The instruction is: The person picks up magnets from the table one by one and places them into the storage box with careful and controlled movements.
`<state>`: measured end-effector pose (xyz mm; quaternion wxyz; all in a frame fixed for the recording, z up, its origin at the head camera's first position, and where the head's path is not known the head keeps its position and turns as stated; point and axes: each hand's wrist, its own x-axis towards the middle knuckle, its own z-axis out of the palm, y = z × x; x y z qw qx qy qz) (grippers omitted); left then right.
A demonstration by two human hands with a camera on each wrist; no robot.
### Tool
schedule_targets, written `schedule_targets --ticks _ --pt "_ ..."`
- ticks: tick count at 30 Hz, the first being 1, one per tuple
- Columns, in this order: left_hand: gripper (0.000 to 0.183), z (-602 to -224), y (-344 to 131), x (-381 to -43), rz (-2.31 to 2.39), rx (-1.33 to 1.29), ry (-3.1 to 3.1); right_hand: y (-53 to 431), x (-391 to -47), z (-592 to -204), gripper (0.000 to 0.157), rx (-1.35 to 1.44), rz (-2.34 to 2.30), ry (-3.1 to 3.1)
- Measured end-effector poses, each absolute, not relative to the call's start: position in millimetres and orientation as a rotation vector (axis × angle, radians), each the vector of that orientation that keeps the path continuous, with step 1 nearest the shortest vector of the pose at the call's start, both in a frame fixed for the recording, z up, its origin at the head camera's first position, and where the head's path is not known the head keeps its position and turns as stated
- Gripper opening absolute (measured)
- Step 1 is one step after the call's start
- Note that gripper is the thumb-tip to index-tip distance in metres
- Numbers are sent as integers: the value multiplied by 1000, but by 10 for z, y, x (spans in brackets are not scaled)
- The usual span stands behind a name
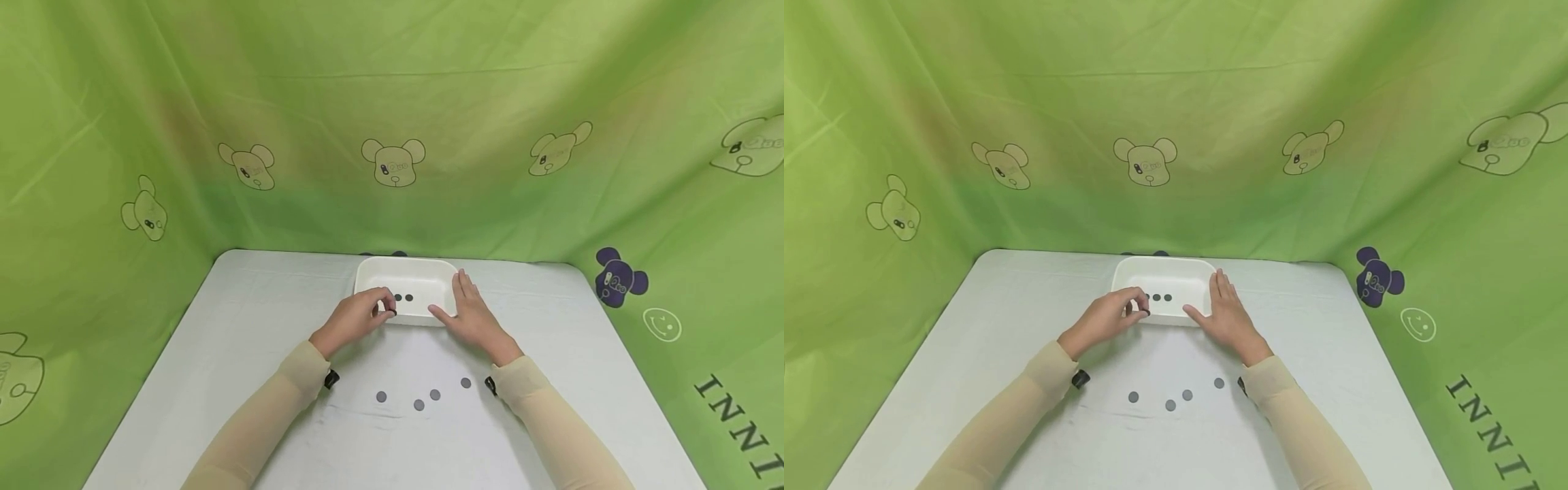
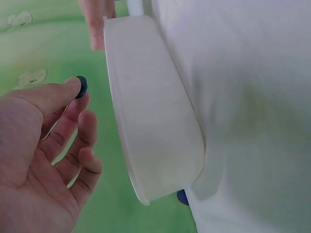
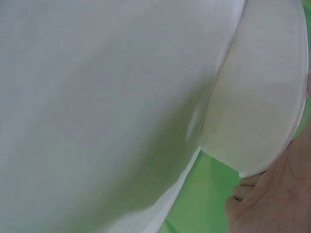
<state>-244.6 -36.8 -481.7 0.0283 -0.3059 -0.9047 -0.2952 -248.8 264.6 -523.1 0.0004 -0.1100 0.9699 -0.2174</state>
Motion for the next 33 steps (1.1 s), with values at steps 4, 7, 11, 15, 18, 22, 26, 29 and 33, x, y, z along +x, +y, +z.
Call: schedule_targets --ticks 4,7,11,15,18,22,26,29,33 --pt "9 -4807 -327 -2528 -946 -942 -2783 2646 -2486 -5224 114 -355 -683 3053" --pt "8 -4807 -297 -2592 -957 -949 -2784 2643 -2486 -5221 114 -356 -682 3053" --pt "8 -4810 -258 -2679 -969 -942 -2803 2636 -2477 -5213 113 -352 -688 3045" --pt "7 -4795 -234 -2746 -987 -924 -2834 2634 -2471 -5215 113 -351 -678 3048" --pt "8 -4791 -222 -2797 -979 -913 -2844 2635 -2469 -5214 113 -352 -670 3054" --pt "8 -4784 -210 -2860 -981 -902 -2852 2632 -2463 -5209 113 -352 -666 3058" --pt "8 -4787 -210 -2919 -1001 -890 -2872 2627 -2465 -5194 113 -348 -667 3055" --pt "8 -4810 -208 -2962 -998 -879 -2888 2626 -2461 -5186 113 -341 -669 3050" --pt "9 -4842 -190 -3017 -980 -863 -2909 2634 -2461 -5201 113 -340 -664 3057"
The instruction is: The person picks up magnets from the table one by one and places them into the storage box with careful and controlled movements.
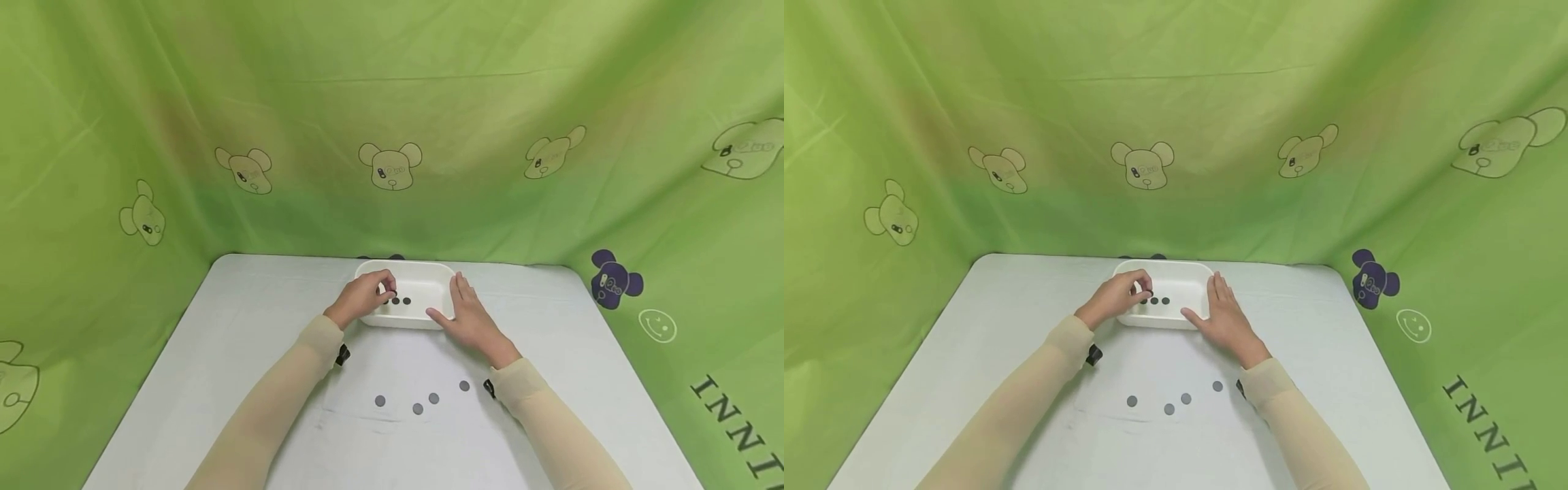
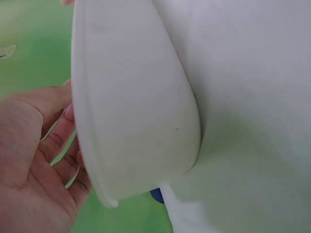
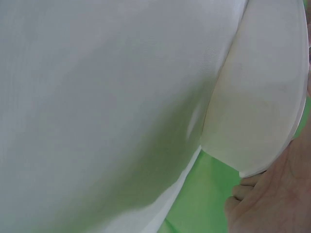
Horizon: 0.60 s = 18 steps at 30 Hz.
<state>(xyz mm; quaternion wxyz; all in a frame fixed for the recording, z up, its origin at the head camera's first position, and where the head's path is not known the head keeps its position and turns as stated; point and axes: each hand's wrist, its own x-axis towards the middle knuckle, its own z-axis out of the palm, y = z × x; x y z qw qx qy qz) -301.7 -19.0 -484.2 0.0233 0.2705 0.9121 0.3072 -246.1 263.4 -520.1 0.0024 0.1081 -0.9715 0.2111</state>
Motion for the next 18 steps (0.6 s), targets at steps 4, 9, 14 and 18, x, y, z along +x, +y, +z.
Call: schedule_targets --ticks 4,9,14,18 --pt "9 -4866 -173 -3063 929 827 2822 2638 -2464 -5218 113 342 665 -3038" --pt "8 -4867 -137 -3113 916 832 2816 2652 -2466 -5228 113 340 663 -3038" --pt "8 -4882 -108 -3158 905 817 2823 2650 -2464 -5215 114 344 678 -3035" --pt "7 -4915 -92 -3198 883 801 2830 2646 -2459 -5209 114 350 683 -3037"
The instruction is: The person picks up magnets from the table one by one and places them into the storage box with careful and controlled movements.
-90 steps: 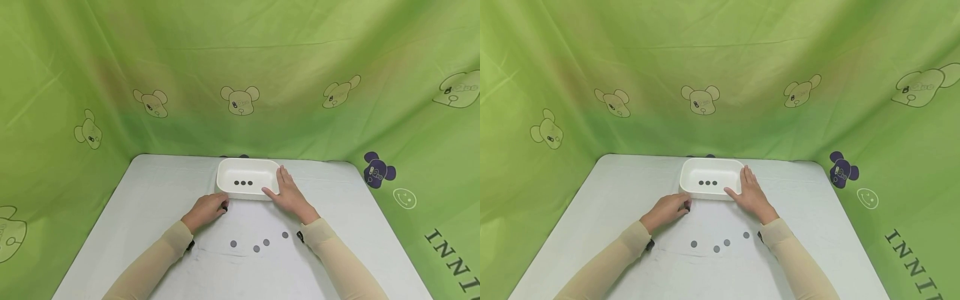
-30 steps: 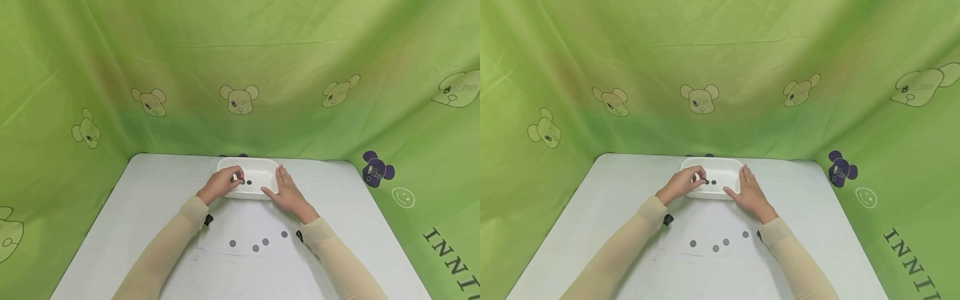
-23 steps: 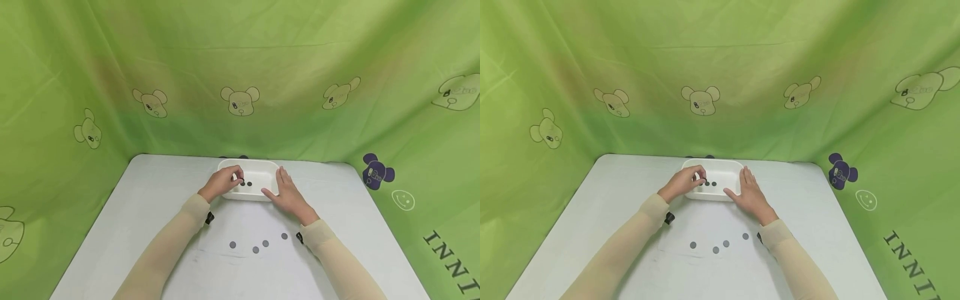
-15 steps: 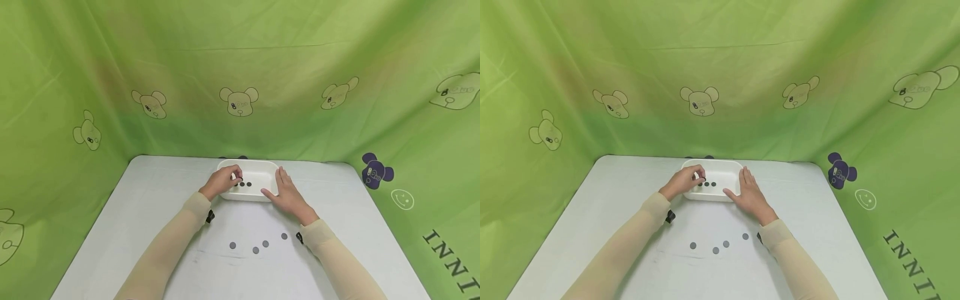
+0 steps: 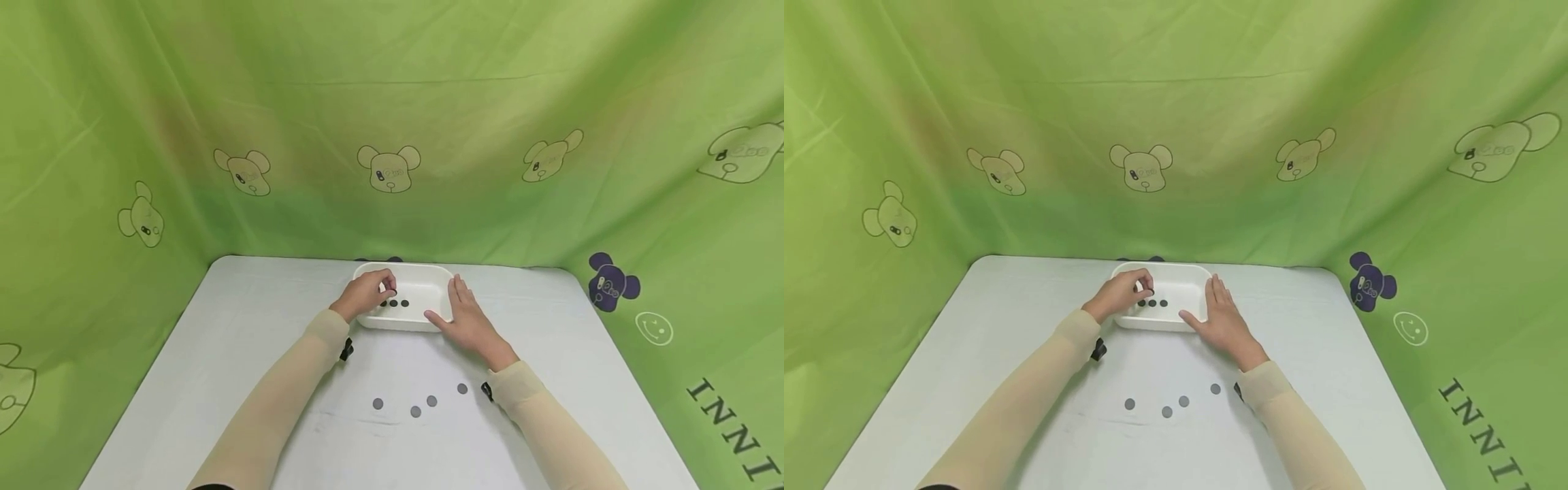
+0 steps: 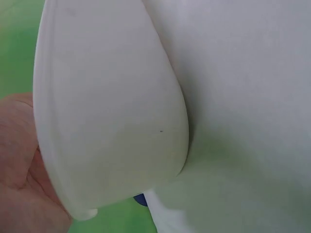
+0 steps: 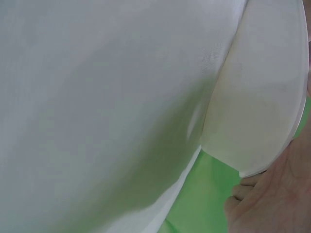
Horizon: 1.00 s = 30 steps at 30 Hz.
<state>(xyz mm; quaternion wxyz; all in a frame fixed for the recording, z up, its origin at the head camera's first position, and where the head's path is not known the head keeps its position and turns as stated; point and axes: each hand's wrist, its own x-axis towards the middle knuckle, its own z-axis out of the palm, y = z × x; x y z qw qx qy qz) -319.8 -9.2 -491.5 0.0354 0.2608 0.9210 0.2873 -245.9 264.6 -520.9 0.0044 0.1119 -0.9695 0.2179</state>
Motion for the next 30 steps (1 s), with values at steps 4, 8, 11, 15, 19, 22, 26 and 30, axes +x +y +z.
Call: schedule_targets --ticks 4,8,11,15,19,22,26,30 --pt "7 -4960 -83 -3233 879 783 2831 2643 -2449 -5212 114 351 688 -3038" --pt "7 -4986 -76 -3257 873 770 2833 2639 -2447 -5207 113 354 695 -3042" --pt "7 -4988 -65 -3270 866 763 2837 2636 -2447 -5206 112 353 690 -3044" --pt "6 -4981 -40 -3285 861 754 2841 2636 -2444 -5202 112 349 686 -3045" --pt "5 -4970 -18 -3303 853 742 2845 2633 -2450 -5197 112 348 688 -3042" --pt "5 -4977 -3 -3327 841 731 2836 2631 -2450 -5206 112 347 678 -3037" --pt "4 -4992 16 -3363 809 724 2832 2635 -2449 -5221 112 344 672 -3034" --pt "5 -5003 33 -3385 783 709 2836 2633 -2453 -5224 112 344 668 -3034"
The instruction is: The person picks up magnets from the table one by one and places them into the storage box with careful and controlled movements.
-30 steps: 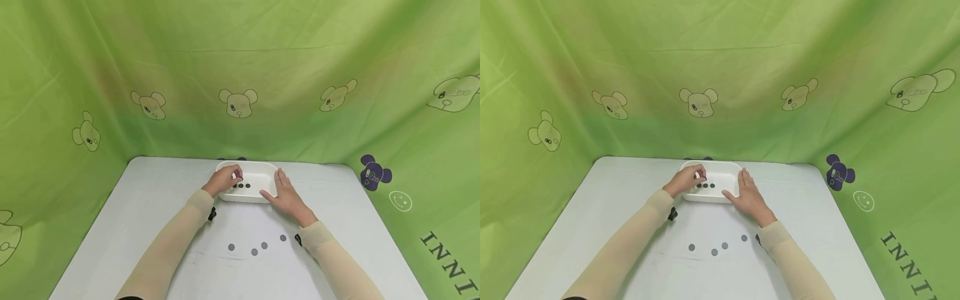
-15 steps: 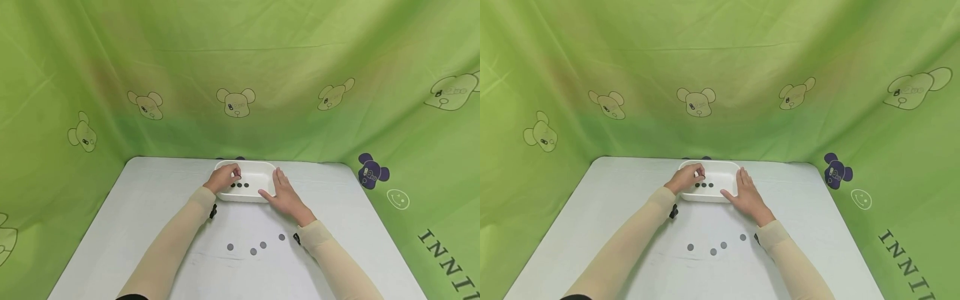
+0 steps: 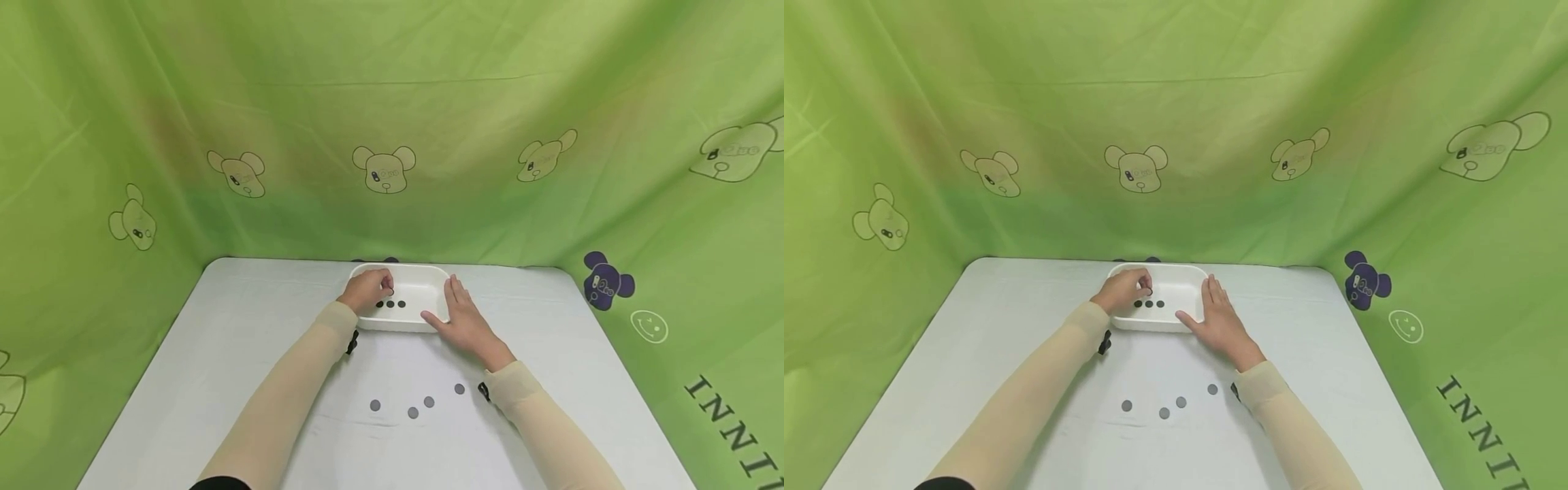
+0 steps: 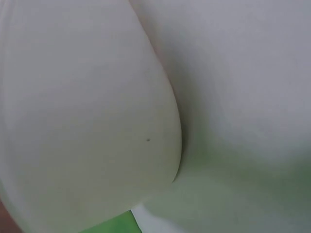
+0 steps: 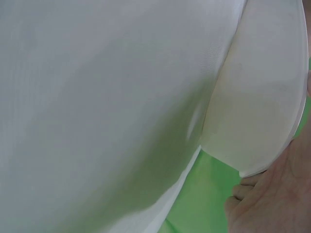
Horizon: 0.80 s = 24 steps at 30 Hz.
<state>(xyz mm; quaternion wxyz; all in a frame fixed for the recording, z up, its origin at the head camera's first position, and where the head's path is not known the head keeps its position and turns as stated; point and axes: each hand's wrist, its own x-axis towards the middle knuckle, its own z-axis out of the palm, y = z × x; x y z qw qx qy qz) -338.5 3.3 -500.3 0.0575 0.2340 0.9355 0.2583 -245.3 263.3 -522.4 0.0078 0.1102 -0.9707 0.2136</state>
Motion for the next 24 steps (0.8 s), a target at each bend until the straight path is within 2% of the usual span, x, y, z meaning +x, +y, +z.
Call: schedule_targets --ticks 24 --pt "7 -5103 97 -3383 688 698 2870 2639 -2399 -5190 111 347 683 -3035"
